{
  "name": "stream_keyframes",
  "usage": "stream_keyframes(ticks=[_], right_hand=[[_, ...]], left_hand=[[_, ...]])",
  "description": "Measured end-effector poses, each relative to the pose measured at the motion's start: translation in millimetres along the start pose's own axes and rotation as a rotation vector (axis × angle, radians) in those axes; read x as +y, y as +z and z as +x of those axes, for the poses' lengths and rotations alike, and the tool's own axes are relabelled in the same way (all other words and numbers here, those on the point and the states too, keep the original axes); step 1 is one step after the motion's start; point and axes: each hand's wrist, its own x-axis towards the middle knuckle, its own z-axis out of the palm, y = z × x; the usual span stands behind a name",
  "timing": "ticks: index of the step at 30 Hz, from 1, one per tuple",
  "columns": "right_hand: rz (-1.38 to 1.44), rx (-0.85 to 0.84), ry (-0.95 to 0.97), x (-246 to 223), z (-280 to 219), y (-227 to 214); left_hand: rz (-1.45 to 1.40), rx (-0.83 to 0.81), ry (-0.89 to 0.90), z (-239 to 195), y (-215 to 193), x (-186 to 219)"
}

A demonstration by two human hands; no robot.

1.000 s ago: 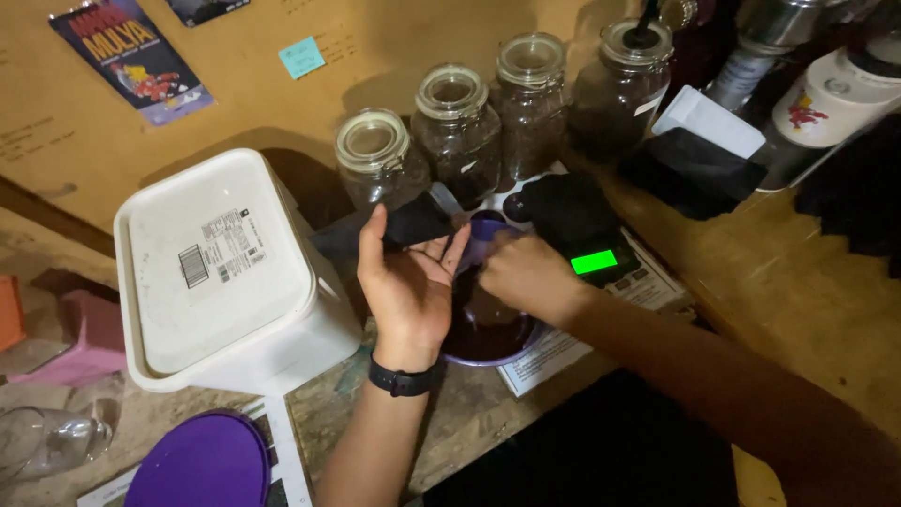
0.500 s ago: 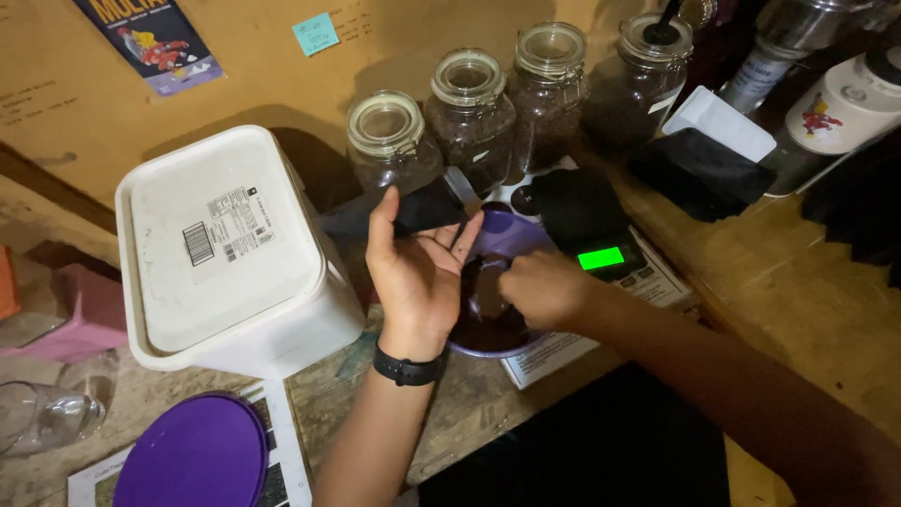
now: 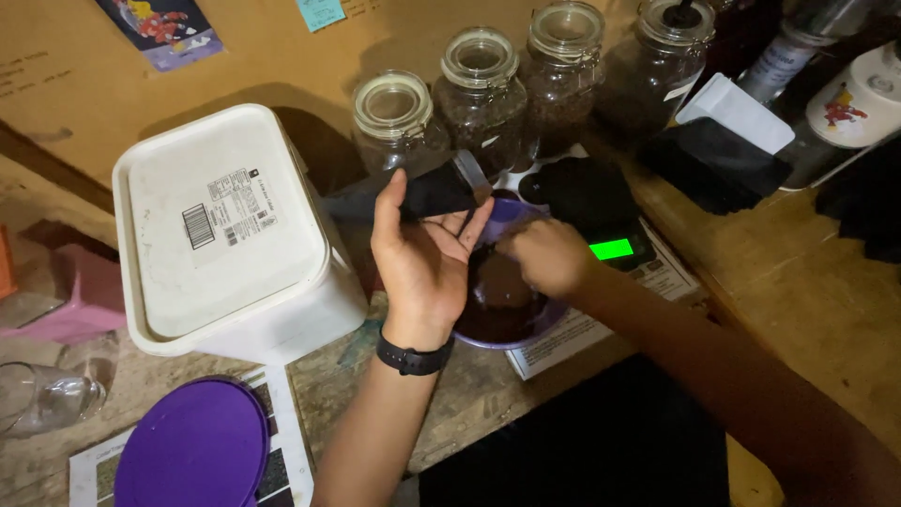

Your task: Filling and weighing small coffee pouches with ground coffee using a scoop and a digital scale.

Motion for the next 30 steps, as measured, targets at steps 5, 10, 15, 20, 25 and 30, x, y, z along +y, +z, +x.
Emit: stream_keyframes(ticks=[5, 10, 15, 20, 25, 30], right_hand=[[0.090, -0.127, -0.018, 9, 2, 31], [0.005, -0.262, -0.132, 21, 2, 33], [0.163, -0.282, -0.082, 25, 1, 41], [0.280, -0.363, -0.092, 31, 0, 50], [0.380, -0.393, -0.114, 30, -5, 38], [0.347, -0.344, -0.087, 24, -14, 10]], left_hand=[[0.011, 0.011, 0.011, -4, 6, 5], [0.004, 0.041, 0.009, -1, 6, 5], [-0.001, 0.075, 0.025, 2, 2, 6], [-0.021, 0.097, 0.002, 7, 0, 8], [-0.025, 0.107, 0.005, 3, 6, 12], [-0.015, 0.106, -0.005, 1, 7, 15]])
